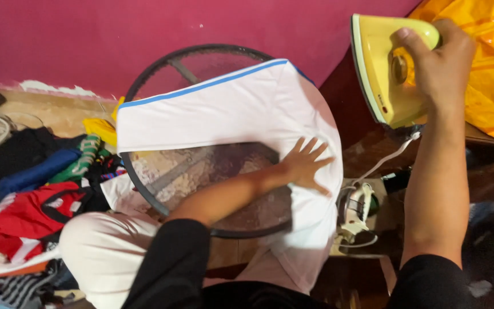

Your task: The person irons a white shirt with blue trim on a round glass table. They smooth the fabric with one hand while moving the iron with the other, then flip the shirt to iron the other side.

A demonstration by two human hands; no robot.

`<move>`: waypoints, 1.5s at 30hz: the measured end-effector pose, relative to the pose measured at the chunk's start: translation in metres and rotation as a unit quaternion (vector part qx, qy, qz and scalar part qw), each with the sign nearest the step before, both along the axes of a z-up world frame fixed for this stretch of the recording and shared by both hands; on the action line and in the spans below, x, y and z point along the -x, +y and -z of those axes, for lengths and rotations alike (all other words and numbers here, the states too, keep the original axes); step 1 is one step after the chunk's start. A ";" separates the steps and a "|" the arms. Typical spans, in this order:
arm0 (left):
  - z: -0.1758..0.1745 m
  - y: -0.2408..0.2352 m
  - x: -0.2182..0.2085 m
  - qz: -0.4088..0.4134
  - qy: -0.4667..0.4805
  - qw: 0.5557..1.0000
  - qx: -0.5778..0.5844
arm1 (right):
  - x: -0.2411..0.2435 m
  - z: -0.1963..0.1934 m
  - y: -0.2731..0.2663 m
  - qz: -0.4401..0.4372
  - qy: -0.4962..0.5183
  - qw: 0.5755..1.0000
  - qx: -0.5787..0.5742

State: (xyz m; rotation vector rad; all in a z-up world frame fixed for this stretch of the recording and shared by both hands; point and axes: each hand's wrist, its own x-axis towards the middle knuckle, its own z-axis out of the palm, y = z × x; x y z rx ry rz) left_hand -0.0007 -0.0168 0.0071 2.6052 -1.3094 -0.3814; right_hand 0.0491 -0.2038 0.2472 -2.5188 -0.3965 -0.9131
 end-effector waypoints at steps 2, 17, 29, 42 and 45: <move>0.018 -0.032 -0.006 -0.016 -0.020 0.999 0.020 | 0.012 -0.007 0.005 -0.011 -0.017 1.000 0.017; 0.025 0.300 -0.040 -0.437 -0.037 0.899 0.008 | -0.002 0.090 0.106 0.147 0.263 0.942 0.148; 0.003 0.350 0.010 -0.509 -0.115 0.852 0.041 | -0.068 0.153 0.184 0.028 0.273 0.942 0.194; 0.028 0.359 0.000 -0.508 -0.221 0.818 0.153 | -0.065 0.155 0.212 -0.113 0.234 0.931 0.255; 0.023 0.364 0.025 -0.498 -0.314 0.781 0.211 | -0.090 0.158 0.194 -0.118 0.222 0.930 0.269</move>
